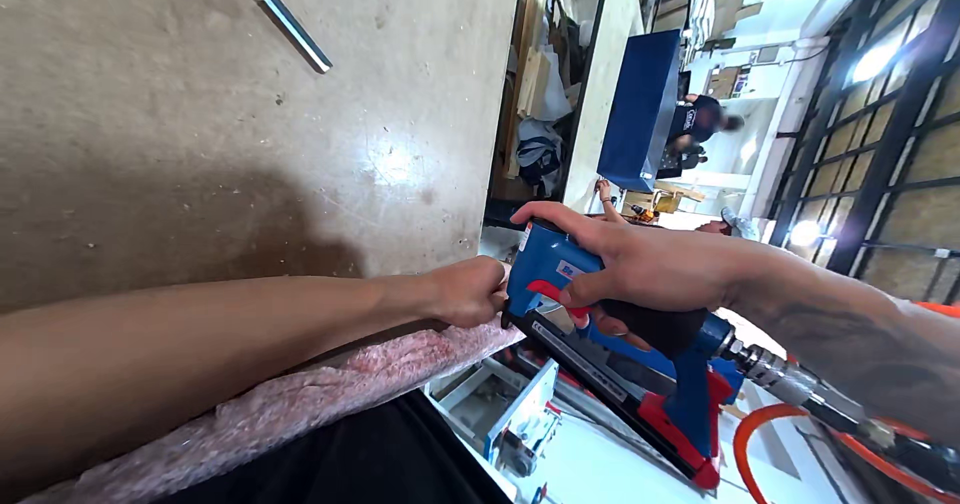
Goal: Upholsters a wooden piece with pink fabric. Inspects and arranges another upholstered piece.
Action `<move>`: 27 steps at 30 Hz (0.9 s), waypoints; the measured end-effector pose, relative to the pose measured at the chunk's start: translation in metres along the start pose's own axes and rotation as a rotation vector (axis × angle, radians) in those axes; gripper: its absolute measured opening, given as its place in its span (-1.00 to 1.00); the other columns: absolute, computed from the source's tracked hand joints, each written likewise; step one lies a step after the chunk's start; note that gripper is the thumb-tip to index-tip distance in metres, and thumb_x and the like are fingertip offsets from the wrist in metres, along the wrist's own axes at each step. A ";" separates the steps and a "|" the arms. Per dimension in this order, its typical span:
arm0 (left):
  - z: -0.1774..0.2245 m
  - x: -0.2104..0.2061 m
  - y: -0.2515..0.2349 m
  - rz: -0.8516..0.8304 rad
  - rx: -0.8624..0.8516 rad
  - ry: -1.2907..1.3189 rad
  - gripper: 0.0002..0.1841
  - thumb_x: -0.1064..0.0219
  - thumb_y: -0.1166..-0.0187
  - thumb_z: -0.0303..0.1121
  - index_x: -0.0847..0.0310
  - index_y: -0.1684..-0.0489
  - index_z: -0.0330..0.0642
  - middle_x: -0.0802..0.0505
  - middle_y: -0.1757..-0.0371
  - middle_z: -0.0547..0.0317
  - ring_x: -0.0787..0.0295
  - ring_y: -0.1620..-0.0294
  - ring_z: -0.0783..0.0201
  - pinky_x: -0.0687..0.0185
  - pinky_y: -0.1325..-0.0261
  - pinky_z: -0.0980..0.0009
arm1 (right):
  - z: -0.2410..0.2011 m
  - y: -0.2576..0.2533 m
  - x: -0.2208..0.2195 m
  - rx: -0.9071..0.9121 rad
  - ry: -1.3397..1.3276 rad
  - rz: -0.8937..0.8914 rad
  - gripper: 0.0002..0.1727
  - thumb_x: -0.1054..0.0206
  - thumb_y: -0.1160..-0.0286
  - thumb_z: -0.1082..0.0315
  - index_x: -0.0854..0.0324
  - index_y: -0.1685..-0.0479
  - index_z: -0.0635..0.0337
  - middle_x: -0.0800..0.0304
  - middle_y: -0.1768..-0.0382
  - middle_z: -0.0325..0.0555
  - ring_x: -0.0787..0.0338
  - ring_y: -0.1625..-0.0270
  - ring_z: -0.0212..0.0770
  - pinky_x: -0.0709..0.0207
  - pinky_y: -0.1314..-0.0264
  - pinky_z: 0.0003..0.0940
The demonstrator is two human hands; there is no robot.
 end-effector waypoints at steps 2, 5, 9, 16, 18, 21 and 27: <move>0.001 0.001 0.000 0.021 -0.047 -0.001 -0.92 -0.37 -0.53 -0.45 -0.74 0.36 -0.16 -0.82 0.36 0.18 -0.77 0.29 0.28 -0.69 0.16 0.18 | -0.003 -0.001 -0.004 -0.004 0.003 -0.004 -0.06 -0.17 -0.58 0.55 0.09 -0.82 -0.60 -0.72 0.32 0.24 -0.73 0.69 0.02 -0.71 0.68 -0.10; 0.005 0.002 0.003 0.058 -0.117 0.019 -0.85 -0.45 -0.42 -0.49 -0.78 0.12 -0.12 -0.87 0.15 0.22 -0.81 0.06 0.32 -0.72 -0.08 0.18 | -0.009 -0.003 -0.009 0.004 -0.007 -0.029 -0.05 -0.17 -0.61 0.55 0.14 -0.84 -0.61 -0.71 0.33 0.24 -0.70 0.72 0.03 -0.69 0.72 -0.08; -0.013 -0.002 -0.002 0.026 -0.124 0.287 -0.92 -0.40 -0.47 -0.51 -0.77 0.21 -0.16 -0.86 0.32 0.24 -0.80 0.29 0.41 -0.75 0.19 0.31 | -0.015 -0.001 -0.011 0.023 0.027 -0.019 -0.06 -0.21 -0.64 0.53 0.13 -0.84 -0.61 -0.74 0.25 0.24 -0.73 0.69 0.04 -0.72 0.70 -0.06; -0.026 0.020 0.064 -0.320 0.053 0.596 -0.54 -0.32 -0.68 0.10 -0.76 0.09 -0.18 -0.71 0.56 0.23 -0.60 0.64 0.48 -0.54 0.62 0.53 | -0.009 0.027 0.008 0.083 0.042 0.020 -0.11 -0.19 -0.68 0.48 0.12 -0.85 -0.59 -0.75 0.19 0.20 -0.73 0.67 0.00 -0.74 0.66 -0.06; 0.023 0.038 0.084 -0.223 0.205 0.268 -0.71 -0.39 -0.65 -0.06 -0.76 0.19 -0.11 -0.76 0.48 0.28 -0.66 0.51 0.45 -0.56 0.44 0.48 | -0.008 0.027 0.004 0.093 0.007 -0.014 -0.11 -0.17 -0.68 0.49 0.12 -0.85 -0.57 -0.77 0.19 0.17 -0.72 0.65 -0.01 -0.73 0.66 -0.11; 0.033 0.038 0.086 -0.070 0.316 0.052 -0.78 -0.37 -0.68 -0.20 -0.68 0.33 -0.12 -0.69 0.54 0.25 -0.61 0.54 0.35 -0.55 0.46 0.36 | -0.016 0.019 -0.003 0.086 -0.045 -0.052 -0.10 -0.13 -0.68 0.53 0.12 -0.85 -0.58 -0.72 0.20 0.21 -0.69 0.67 0.00 -0.72 0.66 -0.08; 0.015 0.035 0.084 0.017 0.303 0.047 -0.76 -0.41 -0.64 -0.23 -0.68 0.46 -0.09 -0.68 0.58 0.27 -0.60 0.56 0.37 -0.52 0.47 0.35 | -0.033 0.000 -0.010 0.037 0.035 -0.055 -0.09 -0.22 -0.62 0.50 0.09 -0.82 -0.59 -0.74 0.21 0.21 -0.71 0.67 0.02 -0.73 0.65 -0.06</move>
Point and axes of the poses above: each hand's wrist, its own y-axis away from the middle knuckle, its own x-axis out of the back of the hand, z = x × y, the point moved 6 cm from there along -y, towards the middle knuckle
